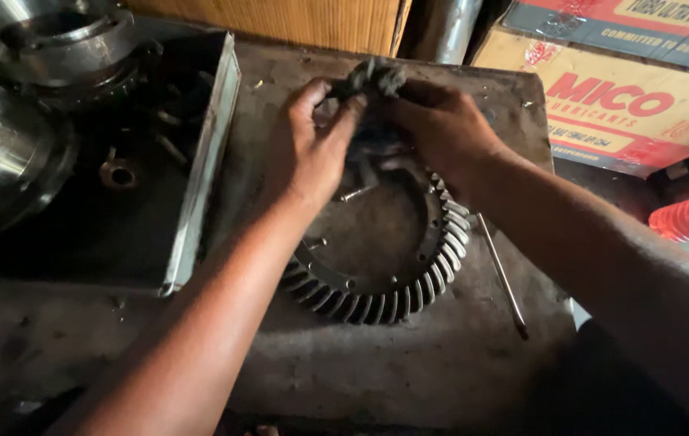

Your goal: The person assembles a differential by placing internal gears and pins into a metal ring gear housing, using a screwdriver to align components, and wiping a gear part with a cloth.

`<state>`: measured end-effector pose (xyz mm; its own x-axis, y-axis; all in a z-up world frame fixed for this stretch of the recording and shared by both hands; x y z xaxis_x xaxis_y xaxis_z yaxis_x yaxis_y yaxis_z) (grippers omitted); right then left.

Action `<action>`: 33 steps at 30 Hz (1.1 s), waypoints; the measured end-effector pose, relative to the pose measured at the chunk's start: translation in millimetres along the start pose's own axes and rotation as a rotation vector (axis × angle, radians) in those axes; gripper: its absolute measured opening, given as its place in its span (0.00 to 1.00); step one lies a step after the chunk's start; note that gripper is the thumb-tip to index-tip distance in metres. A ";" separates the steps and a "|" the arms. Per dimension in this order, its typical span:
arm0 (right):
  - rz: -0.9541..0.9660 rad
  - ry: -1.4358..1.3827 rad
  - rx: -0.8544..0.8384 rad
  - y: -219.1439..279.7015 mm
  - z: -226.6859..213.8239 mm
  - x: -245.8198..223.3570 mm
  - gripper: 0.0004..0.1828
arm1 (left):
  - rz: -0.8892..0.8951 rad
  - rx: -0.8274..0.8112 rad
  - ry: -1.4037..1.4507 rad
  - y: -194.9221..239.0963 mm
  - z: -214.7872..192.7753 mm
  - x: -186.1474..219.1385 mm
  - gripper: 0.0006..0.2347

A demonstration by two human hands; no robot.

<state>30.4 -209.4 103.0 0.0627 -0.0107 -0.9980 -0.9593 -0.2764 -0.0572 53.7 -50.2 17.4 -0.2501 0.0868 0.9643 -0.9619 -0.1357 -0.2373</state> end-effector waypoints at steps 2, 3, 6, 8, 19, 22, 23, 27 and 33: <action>-0.230 0.086 -0.073 -5.4 -6.2 -2.6 0.17 | -0.460 -0.168 -0.096 13.3 -10.5 13.2 0.30; -0.306 0.237 -0.084 -7.2 -6.6 -4.5 0.17 | -0.563 -0.232 0.008 16.5 -6.3 19.8 0.31; -0.437 0.603 -0.157 -1.5 5.4 -10.6 0.18 | -0.813 -0.307 0.210 20.1 -3.2 5.2 0.34; -0.397 0.733 -0.256 10.3 18.3 -11.4 0.19 | -0.824 -0.213 0.203 4.5 -15.3 -23.6 0.33; -0.864 1.078 -0.150 29.5 23.0 -42.0 0.20 | -0.838 -0.301 0.272 23.8 -18.2 23.5 0.25; -0.647 1.216 -0.113 15.6 -0.6 -28.9 0.15 | -0.532 -0.399 0.061 12.7 -18.7 35.8 0.26; -0.518 1.287 -0.106 11.3 -10.2 -21.6 0.13 | -0.402 -0.424 -0.052 9.9 -17.9 36.4 0.28; -0.419 1.332 -0.125 14.2 -27.5 1.4 0.14 | -0.023 -0.233 -0.650 29.3 -25.3 62.3 0.27; -0.094 1.223 0.001 6.7 -48.2 6.8 0.16 | -0.239 -0.749 -1.323 133.9 42.2 80.4 0.34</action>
<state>37.7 -257.6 97.1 0.3482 -0.8858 -0.3067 -0.9373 -0.3241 -0.1280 -90.5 -103.0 68.1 -0.2026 -0.9314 0.3022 -0.8985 0.2996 0.3209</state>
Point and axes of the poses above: each hand's wrist, its own y-axis away from the middle knuckle, its own z-axis out of the palm, x = y × z, the point moved 3 cm from there along -y, towards the middle knuckle, and after that the axes turned 12 degrees about -z, right-handed, at the moved point
